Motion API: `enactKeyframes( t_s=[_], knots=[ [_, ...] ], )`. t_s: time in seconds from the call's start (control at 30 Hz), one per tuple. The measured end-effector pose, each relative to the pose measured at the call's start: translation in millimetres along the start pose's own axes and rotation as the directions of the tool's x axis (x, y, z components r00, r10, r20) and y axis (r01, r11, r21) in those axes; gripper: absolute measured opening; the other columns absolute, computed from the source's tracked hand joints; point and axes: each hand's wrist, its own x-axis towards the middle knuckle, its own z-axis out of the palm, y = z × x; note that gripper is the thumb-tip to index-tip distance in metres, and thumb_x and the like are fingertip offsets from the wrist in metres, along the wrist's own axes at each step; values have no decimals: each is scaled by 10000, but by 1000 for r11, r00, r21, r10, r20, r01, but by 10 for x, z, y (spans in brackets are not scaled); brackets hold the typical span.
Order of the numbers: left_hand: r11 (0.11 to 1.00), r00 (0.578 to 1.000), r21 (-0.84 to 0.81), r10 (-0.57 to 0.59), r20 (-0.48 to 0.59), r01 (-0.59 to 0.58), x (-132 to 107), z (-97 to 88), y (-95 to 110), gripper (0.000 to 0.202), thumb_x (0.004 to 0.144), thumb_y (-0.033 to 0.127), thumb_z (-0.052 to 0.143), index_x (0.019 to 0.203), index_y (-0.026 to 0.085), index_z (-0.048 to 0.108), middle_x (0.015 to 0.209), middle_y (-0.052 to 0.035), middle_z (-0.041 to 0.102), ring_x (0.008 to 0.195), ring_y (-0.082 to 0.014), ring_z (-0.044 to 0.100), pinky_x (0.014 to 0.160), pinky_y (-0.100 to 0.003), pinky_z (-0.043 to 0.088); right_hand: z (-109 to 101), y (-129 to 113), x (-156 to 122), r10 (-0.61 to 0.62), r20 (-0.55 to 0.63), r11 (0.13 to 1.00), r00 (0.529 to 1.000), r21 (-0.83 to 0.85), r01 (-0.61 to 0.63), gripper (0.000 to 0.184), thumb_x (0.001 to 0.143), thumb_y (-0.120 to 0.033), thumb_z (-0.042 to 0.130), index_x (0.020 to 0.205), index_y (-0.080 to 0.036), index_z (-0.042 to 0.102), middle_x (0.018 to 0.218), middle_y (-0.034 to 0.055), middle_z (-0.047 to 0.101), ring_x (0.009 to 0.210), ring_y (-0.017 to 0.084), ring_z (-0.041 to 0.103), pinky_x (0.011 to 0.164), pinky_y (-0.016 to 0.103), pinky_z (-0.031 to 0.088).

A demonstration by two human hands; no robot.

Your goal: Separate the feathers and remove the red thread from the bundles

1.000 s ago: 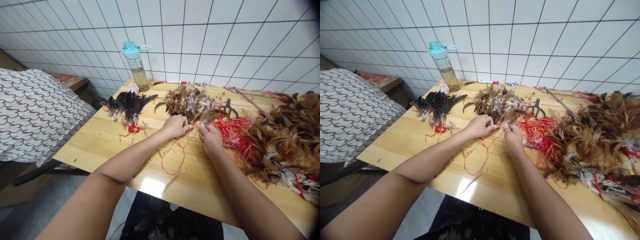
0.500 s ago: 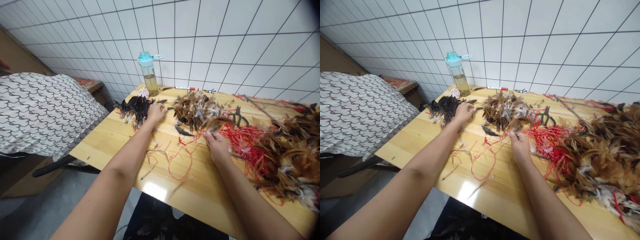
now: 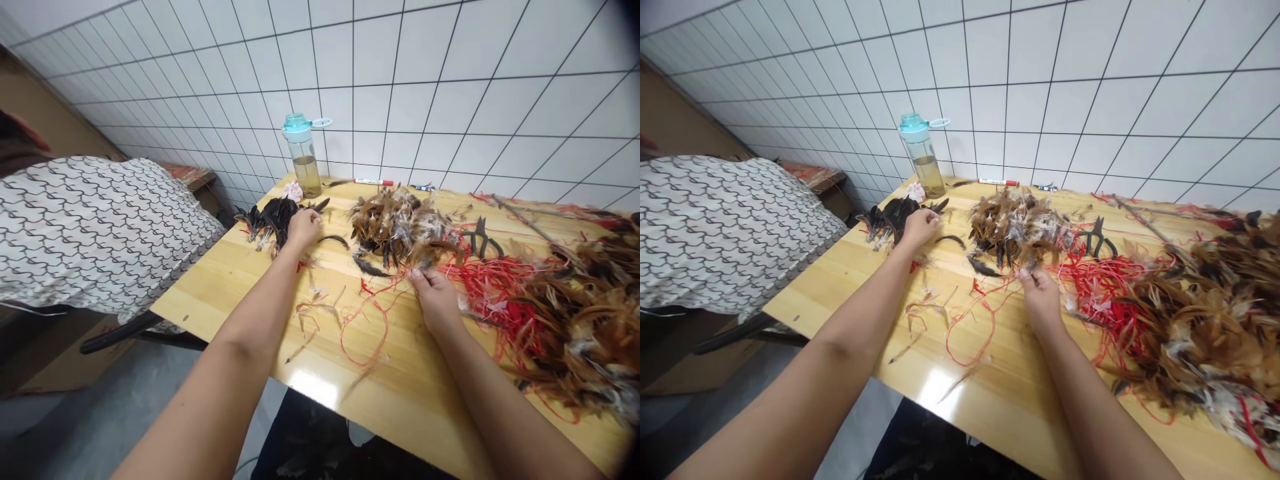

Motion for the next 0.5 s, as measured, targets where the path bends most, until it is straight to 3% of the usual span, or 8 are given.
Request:
enactKeyframes(
  t_s=[0.1,0.27,0.37,0.5],
  knots=[
    [998,1000,64,3,12,-4,6,122,66,237,818,284,568,975,163,698,1057,-129,665,938,-215,602,892,-327,442,28,-45,-16,31,-37,999,999,-34,-32,346,720,-514,648,799,-178,674,814,53,683,808,211,593,808,379,438],
    [980,1000,198,7,22,-12,21,248,220,304,821,314,574,1044,144,691,1151,-176,630,1073,-281,567,955,-377,425,35,-36,-8,-86,-25,976,996,-201,79,291,755,-458,595,747,-178,675,775,52,658,798,216,566,782,374,426],
    [977,999,214,-23,36,14,41,208,199,252,849,246,510,988,191,714,1099,-127,669,1037,-247,592,932,-340,437,28,-13,14,-129,-14,967,992,-223,123,287,767,-445,570,751,-177,672,767,50,646,783,211,564,759,360,425],
    [966,995,240,-92,-26,95,80,63,13,358,884,204,420,1122,190,688,1147,-138,668,1046,-261,596,906,-351,443,26,-22,32,-153,-10,963,988,-228,146,280,755,-442,557,708,-181,649,729,49,631,730,198,544,710,340,427]
  ],
)
